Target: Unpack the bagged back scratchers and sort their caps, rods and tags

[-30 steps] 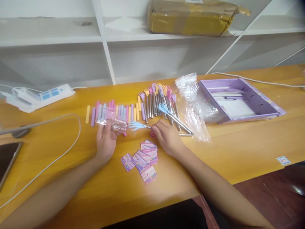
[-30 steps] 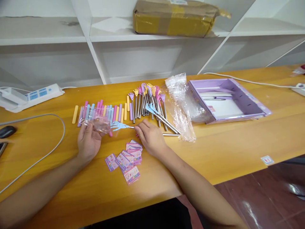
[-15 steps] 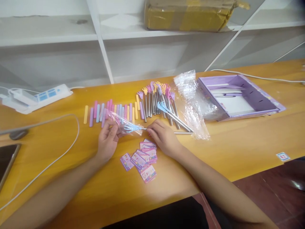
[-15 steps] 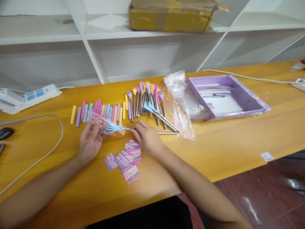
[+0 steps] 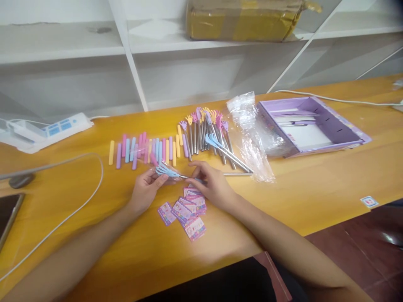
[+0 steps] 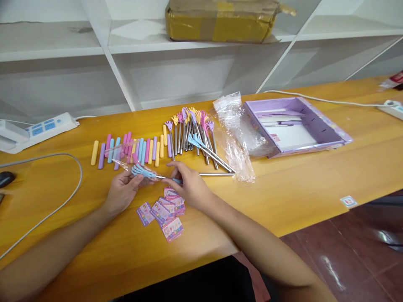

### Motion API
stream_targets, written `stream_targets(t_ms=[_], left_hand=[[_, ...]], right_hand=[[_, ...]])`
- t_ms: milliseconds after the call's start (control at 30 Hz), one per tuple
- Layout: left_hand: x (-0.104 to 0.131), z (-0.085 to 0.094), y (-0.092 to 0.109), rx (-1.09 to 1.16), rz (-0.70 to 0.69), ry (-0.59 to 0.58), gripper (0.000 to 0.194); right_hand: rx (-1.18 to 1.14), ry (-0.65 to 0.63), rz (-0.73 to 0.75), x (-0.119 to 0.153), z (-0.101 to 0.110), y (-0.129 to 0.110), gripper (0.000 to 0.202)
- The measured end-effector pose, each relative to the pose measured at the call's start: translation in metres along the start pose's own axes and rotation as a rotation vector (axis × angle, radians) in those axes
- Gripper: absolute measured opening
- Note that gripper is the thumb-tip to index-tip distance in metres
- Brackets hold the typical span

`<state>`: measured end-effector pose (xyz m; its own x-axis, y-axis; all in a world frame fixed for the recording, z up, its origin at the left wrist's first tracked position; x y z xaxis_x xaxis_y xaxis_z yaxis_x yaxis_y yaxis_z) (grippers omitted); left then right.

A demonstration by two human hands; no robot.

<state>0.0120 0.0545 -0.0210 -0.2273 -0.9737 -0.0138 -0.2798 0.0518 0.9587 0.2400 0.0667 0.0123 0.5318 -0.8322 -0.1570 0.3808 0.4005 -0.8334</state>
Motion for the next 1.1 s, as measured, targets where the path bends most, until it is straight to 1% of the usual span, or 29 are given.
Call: stream_targets(t_ms=[133,200,367,500,600,733,933,1000,1100], left_hand=[[-0.004,0.004,0.013,0.117,-0.122,0.165,0.032],[-0.007,0.006,0.016,0.155,-0.130,0.187,0.032],[-0.007,0.006,0.013,0.180,-0.059,0.169,0.032],[-0.006,0.002,0.007,0.175,0.007,0.140,0.034],[-0.005,0.000,0.007,0.138,0.020,0.147,0.033],[-0.002,0.000,0.004,0.035,0.054,0.106,0.034],[0.002,0.012,-0.005,-0.170,0.059,0.027,0.029],[0.002,0.012,-0.004,-0.223,0.065,0.012,0.029],[0.002,0.007,0.003,-0.304,0.062,-0.009,0.032]], right_hand=[[0.094,-0.059,-0.074,0.001,0.001,-0.003,0.029],[0.132,-0.070,-0.080,0.002,0.001,-0.003,0.027],[0.131,-0.063,0.001,0.005,-0.002,-0.005,0.031],[0.103,-0.062,0.035,0.007,-0.009,-0.006,0.033],[0.082,-0.077,0.051,0.009,-0.016,-0.008,0.038],[0.070,-0.097,0.032,0.012,-0.022,-0.009,0.043],[0.084,-0.105,0.040,0.014,-0.025,-0.010,0.046],[0.087,-0.098,0.042,0.014,-0.025,-0.010,0.047],[0.090,-0.087,0.053,0.014,-0.027,-0.009,0.048]])
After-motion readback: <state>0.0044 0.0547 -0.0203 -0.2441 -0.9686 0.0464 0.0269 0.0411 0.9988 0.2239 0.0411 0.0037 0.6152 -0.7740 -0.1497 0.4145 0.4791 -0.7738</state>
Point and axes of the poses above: each hand's wrist, its own x-axis away from the middle knuckle, its own z-axis out of the back of the hand, y = z × x, the point moved 4 cm from there along -x, towards the middle knuckle, and after that the axes turned 8 degrees about -y, right-handed, at the moved point
